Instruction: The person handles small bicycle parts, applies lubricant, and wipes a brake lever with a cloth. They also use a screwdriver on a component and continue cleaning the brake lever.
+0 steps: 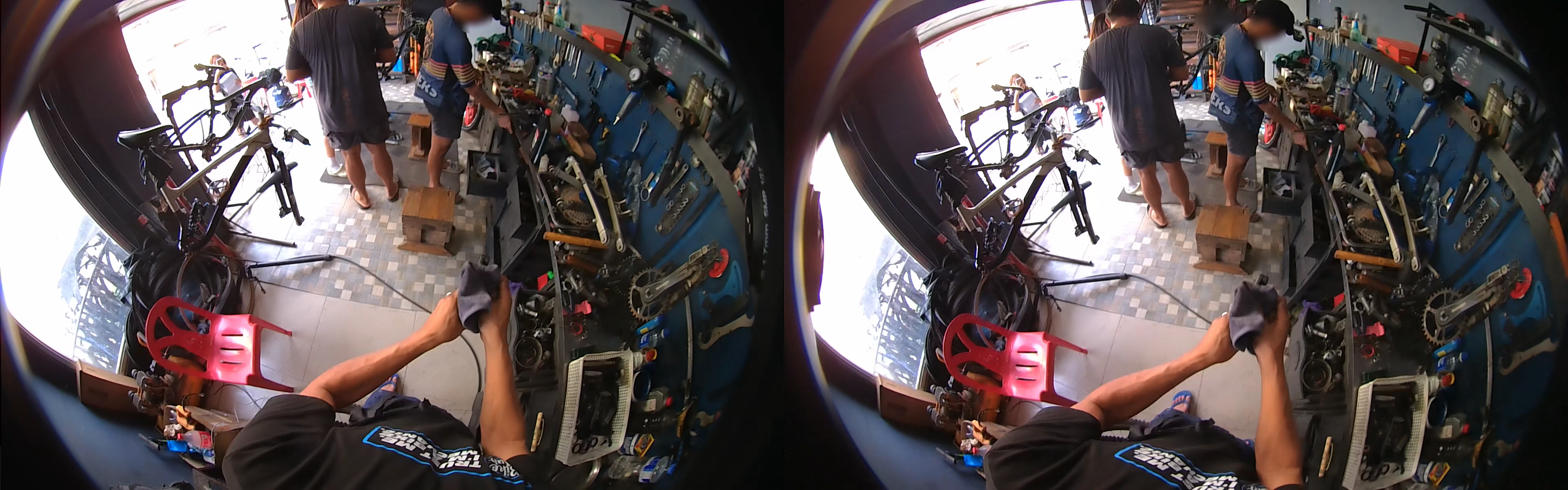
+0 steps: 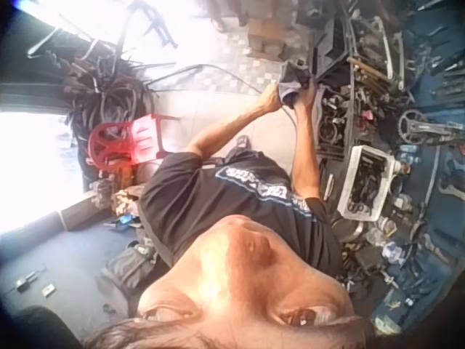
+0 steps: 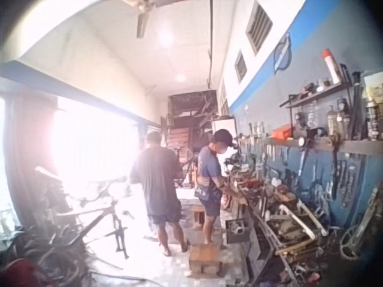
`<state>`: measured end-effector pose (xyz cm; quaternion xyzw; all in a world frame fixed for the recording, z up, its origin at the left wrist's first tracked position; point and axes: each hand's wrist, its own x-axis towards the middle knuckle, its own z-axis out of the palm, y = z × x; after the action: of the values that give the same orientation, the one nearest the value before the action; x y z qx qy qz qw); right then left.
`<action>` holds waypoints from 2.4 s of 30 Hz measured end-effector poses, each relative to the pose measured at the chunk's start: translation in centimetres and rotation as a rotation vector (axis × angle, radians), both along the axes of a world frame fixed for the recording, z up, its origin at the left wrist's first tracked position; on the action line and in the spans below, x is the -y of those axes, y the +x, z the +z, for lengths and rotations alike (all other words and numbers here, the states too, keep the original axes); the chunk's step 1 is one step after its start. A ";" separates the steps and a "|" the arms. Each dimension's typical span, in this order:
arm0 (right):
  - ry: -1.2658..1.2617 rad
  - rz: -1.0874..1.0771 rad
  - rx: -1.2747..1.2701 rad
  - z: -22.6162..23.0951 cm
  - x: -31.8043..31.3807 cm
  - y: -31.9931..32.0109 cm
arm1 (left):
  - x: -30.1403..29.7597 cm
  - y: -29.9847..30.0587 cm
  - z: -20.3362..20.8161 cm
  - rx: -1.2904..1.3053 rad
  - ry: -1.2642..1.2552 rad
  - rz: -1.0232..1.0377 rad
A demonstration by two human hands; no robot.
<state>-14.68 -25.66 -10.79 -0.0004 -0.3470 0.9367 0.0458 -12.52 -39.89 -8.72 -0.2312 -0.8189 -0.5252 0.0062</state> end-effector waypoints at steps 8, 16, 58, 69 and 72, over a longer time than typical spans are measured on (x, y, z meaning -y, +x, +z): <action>-0.200 -0.193 0.064 2.6 4.3 -1.1 | 0.4 1.9 -0.8 0.034 -0.027 0.221; 0.027 -0.099 0.041 -1.0 -1.4 -2.5 | 4.3 -0.1 2.5 0.720 0.665 0.002; 0.362 0.174 0.043 6.4 1.4 2.6 | 7.4 -0.1 3.9 -0.088 0.124 -0.323; 1.184 -0.385 -0.022 9.9 3.4 2.2 | 6.1 -0.2 1.2 0.159 0.066 -0.046; 0.966 -0.416 0.110 6.4 3.0 1.2 | 3.9 -0.6 3.7 -0.159 0.348 0.123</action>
<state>-13.50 -28.63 -4.38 -0.0971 -0.7338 0.6396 0.2074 -13.08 -43.84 -5.06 -0.2168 -0.7254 -0.6375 0.1429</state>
